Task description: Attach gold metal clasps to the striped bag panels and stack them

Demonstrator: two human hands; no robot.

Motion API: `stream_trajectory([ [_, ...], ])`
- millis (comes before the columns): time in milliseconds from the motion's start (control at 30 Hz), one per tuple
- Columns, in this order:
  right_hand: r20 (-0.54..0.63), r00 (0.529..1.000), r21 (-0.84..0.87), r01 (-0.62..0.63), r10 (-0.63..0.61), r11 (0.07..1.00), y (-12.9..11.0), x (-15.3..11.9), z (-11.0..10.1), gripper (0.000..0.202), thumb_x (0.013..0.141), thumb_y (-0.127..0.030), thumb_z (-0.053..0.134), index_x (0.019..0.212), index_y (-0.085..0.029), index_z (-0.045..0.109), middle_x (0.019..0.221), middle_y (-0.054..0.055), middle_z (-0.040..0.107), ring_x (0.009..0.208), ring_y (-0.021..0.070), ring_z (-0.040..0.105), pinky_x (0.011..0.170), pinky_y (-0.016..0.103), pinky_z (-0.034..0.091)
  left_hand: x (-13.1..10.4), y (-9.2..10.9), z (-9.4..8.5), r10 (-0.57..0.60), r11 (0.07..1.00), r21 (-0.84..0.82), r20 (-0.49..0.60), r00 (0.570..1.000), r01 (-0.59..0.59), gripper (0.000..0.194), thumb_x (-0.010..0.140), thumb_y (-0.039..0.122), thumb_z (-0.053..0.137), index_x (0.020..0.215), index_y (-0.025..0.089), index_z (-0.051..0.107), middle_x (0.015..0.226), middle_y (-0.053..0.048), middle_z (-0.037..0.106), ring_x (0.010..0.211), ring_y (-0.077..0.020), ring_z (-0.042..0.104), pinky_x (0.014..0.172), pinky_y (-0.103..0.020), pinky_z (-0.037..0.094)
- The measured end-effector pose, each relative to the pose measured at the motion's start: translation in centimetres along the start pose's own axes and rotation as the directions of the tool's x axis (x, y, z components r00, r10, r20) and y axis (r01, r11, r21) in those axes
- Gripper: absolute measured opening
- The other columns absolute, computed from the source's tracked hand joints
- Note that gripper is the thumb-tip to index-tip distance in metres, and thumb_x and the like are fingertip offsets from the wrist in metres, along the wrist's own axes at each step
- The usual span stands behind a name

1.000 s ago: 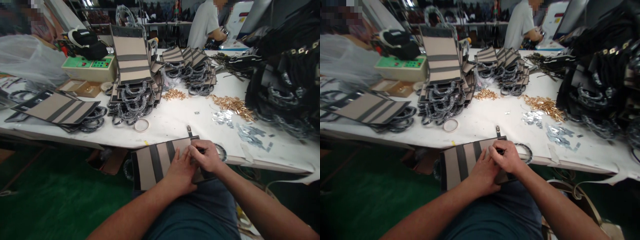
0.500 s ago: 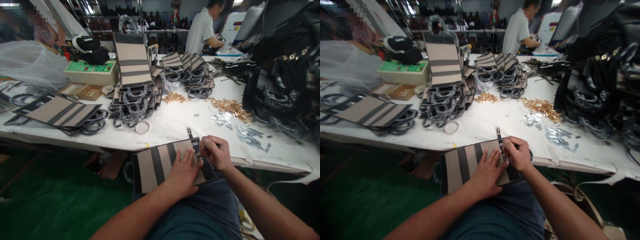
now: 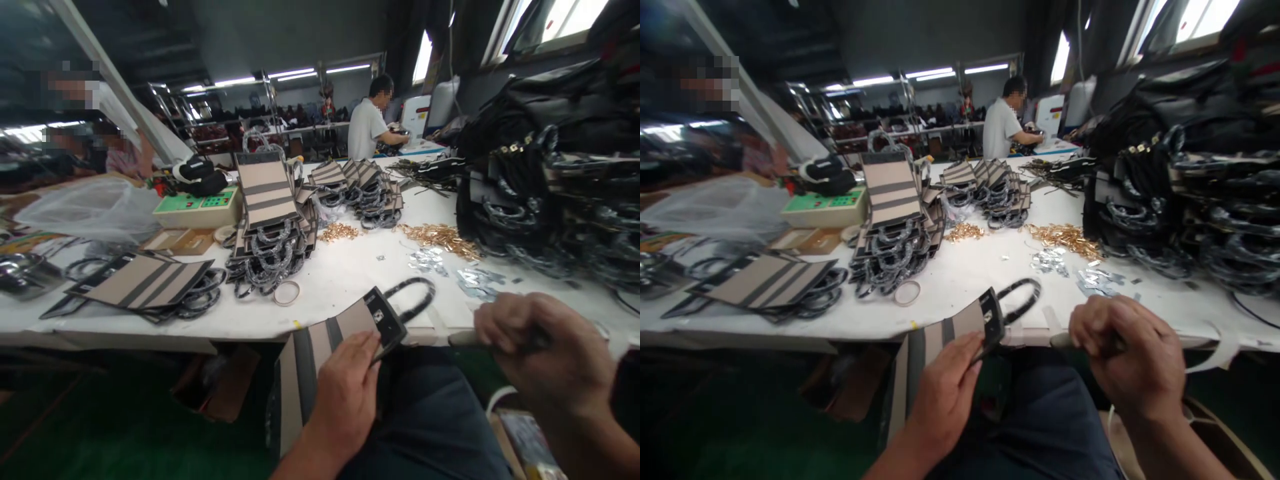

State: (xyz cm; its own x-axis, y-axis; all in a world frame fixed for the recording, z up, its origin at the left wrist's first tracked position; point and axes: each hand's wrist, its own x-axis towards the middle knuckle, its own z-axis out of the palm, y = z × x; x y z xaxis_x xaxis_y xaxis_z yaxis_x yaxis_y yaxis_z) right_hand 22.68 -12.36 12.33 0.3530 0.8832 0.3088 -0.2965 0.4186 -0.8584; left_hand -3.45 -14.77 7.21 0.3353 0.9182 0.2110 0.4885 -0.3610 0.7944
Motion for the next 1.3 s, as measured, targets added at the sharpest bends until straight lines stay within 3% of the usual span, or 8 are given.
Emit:
stream_trajectory([
  [133, -0.077, 0.981, -0.253, -0.194, 0.18, 0.948, 0.0, -0.6, 0.6, 0.031, 0.087, -0.054, 0.078, 0.082, -0.023, 0.072, 0.056, -0.001, 0.053, 0.044, 0.0154, 0.046, 0.04, 0.03, 0.038, -0.4, 3.7, -7.6, -0.401, 0.74, -0.646, -0.202, 0.893, 0.186, 0.038, 0.095, 0.038, 0.073, 0.131, 0.024, 0.076, 0.13, -0.007, 0.076, 0.133, -0.0351, 0.064, 0.121, -0.051, 0.045],
  [300, 0.308, 0.874, -0.394, -0.244, 0.377, 0.886, 2.8, -0.1, 5.4, 0.076, 0.079, -0.067, 0.075, 0.137, -0.018, 0.07, 0.069, 0.003, 0.067, 0.051, 0.0172, 0.051, 0.046, 0.03, 0.044, -2.0, 5.0, -11.5, -0.598, 0.319, -0.945, -0.144, 0.789, 0.07, 0.061, 0.084, 0.031, 0.085, 0.142, 0.024, 0.067, 0.119, -0.011, 0.08, 0.122, -0.0383, 0.07, 0.113, -0.057, 0.051],
  [433, 0.437, 0.868, -0.401, -0.047, 0.236, 0.915, 2.1, -0.1, 9.0, 0.084, 0.069, -0.056, 0.088, 0.145, -0.026, 0.066, 0.107, 0.008, 0.076, 0.072, 0.0223, 0.063, 0.064, 0.033, 0.054, -3.1, 4.0, -10.9, -0.55, 0.243, -0.969, -0.102, 0.829, 0.042, 0.066, 0.089, 0.032, 0.08, 0.151, 0.027, 0.059, 0.128, -0.012, 0.076, 0.128, -0.0387, 0.066, 0.119, -0.059, 0.045],
  [633, 0.343, 0.928, -0.442, 0.025, 0.143, 0.897, 0.0, 0.8, 10.7, 0.041, 0.086, -0.061, 0.074, 0.098, -0.023, 0.081, 0.08, 0.004, 0.073, 0.076, 0.0248, 0.066, 0.065, 0.031, 0.05, -3.6, 3.8, -10.5, -0.551, 0.208, -0.976, -0.059, 0.832, 0.069, 0.049, 0.092, 0.028, 0.076, 0.14, 0.025, 0.07, 0.128, -0.012, 0.076, 0.126, -0.0385, 0.068, 0.119, -0.057, 0.046],
  [767, 0.248, 0.923, -0.394, -0.181, 0.294, 0.901, 0.0, 1.3, 9.7, 0.062, 0.089, -0.073, 0.064, 0.056, -0.021, 0.058, 0.051, 0.0, 0.051, 0.05, 0.0165, 0.048, 0.046, 0.029, 0.035, -2.4, 3.8, -10.3, -0.515, 0.301, -0.951, -0.105, 0.851, 0.065, 0.046, 0.088, 0.024, 0.079, 0.134, 0.022, 0.074, 0.123, -0.013, 0.078, 0.125, -0.0389, 0.069, 0.117, -0.058, 0.047],
  [933, 0.246, 0.845, -0.26, -0.415, 0.475, 0.872, 1.3, 1.7, 8.6, 0.057, 0.082, -0.07, 0.076, 0.062, -0.019, 0.062, 0.055, 0.0, 0.056, 0.048, 0.014, 0.045, 0.045, 0.027, 0.03, -0.4, 3.2, -8.6, -0.5, 0.474, -0.878, -0.211, 0.84, 0.061, 0.051, 0.079, 0.031, 0.089, 0.126, 0.017, 0.076, 0.126, -0.013, 0.077, 0.135, -0.0408, 0.062, 0.123, -0.059, 0.038],
  [1133, 0.225, 0.748, -0.076, -0.625, 0.624, 0.777, 4.0, 2.9, 8.4, 0.043, 0.076, -0.058, 0.084, 0.072, -0.017, 0.073, 0.066, 0.006, 0.071, 0.06, 0.0208, 0.063, 0.055, 0.03, 0.047, 1.7, 1.0, -6.8, -0.463, 0.363, -0.931, -0.144, 0.874, 0.04, 0.065, 0.088, 0.052, 0.08, 0.143, 0.02, 0.066, 0.137, -0.015, 0.072, 0.145, -0.0369, 0.052, 0.127, -0.056, 0.033],
  [1300, 0.129, 0.765, -0.238, -0.594, 0.631, 0.769, 6.9, 4.1, 6.7, 0.049, 0.077, -0.064, 0.082, 0.07, -0.018, 0.069, 0.064, 0.004, 0.068, 0.055, 0.019, 0.06, 0.053, 0.03, 0.046, 3.4, -0.5, -6.0, -0.445, 0.248, -0.966, -0.045, 0.895, 0.075, 0.077, 0.092, 0.07, 0.066, 0.15, 0.019, 0.06, 0.144, -0.017, 0.067, 0.146, -0.0387, 0.05, 0.126, -0.059, 0.033],
])
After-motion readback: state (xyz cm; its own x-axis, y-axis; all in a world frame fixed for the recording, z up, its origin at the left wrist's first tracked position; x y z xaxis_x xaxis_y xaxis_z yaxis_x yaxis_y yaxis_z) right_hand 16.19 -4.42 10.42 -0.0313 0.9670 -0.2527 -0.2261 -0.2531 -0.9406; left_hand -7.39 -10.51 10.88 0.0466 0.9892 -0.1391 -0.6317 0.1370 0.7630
